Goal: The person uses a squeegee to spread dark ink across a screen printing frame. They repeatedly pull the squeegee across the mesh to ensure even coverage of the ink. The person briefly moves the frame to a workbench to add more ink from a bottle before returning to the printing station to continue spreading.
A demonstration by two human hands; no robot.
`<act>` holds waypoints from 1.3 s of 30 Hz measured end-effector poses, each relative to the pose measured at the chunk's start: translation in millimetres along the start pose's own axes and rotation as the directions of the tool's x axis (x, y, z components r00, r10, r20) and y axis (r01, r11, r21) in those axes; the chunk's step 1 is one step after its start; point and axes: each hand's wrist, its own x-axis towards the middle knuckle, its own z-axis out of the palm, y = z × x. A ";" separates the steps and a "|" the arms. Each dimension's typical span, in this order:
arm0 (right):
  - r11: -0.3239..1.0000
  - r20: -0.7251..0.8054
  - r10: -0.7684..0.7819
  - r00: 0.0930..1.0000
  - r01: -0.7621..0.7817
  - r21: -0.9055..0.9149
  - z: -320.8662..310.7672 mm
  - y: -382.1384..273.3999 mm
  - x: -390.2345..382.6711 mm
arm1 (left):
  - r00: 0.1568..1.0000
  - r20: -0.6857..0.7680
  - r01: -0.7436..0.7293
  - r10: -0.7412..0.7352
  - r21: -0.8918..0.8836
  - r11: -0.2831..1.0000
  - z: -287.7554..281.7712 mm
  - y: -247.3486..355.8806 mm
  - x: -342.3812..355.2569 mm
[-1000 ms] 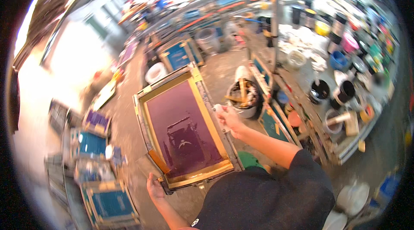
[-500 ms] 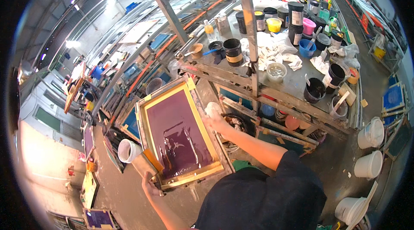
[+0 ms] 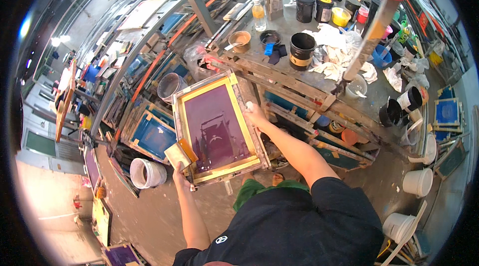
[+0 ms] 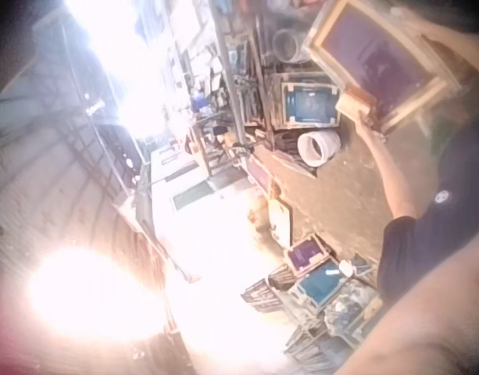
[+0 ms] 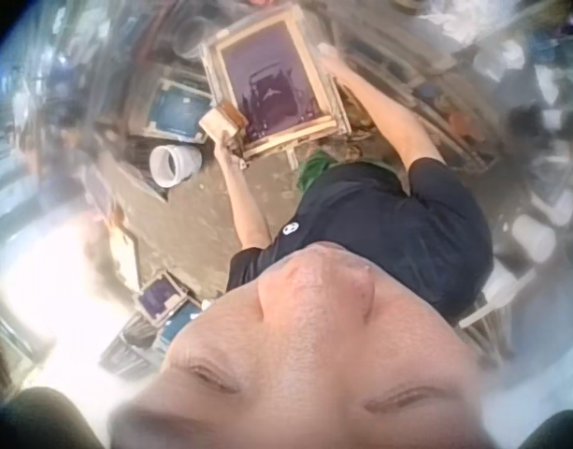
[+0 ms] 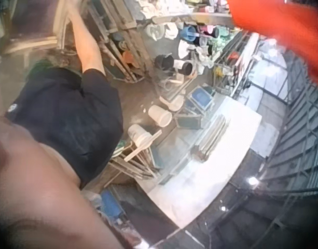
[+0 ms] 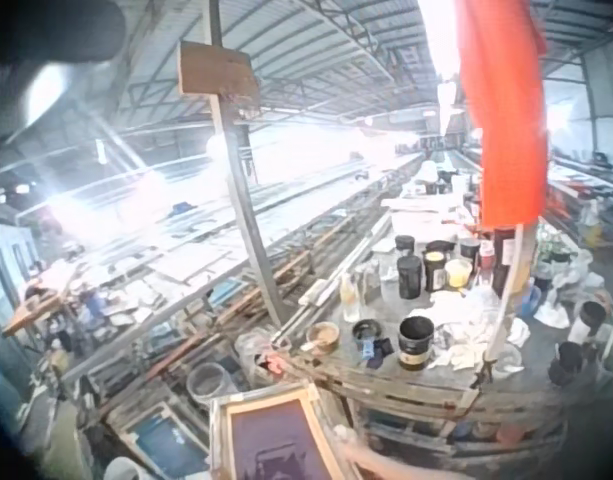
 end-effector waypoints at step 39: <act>0.820 -0.437 -0.561 0.703 0.397 -0.413 -203.0 -192.6 472.3 | 0.932 0.342 -0.343 0.118 0.732 0.589 95.1 72.0 163.6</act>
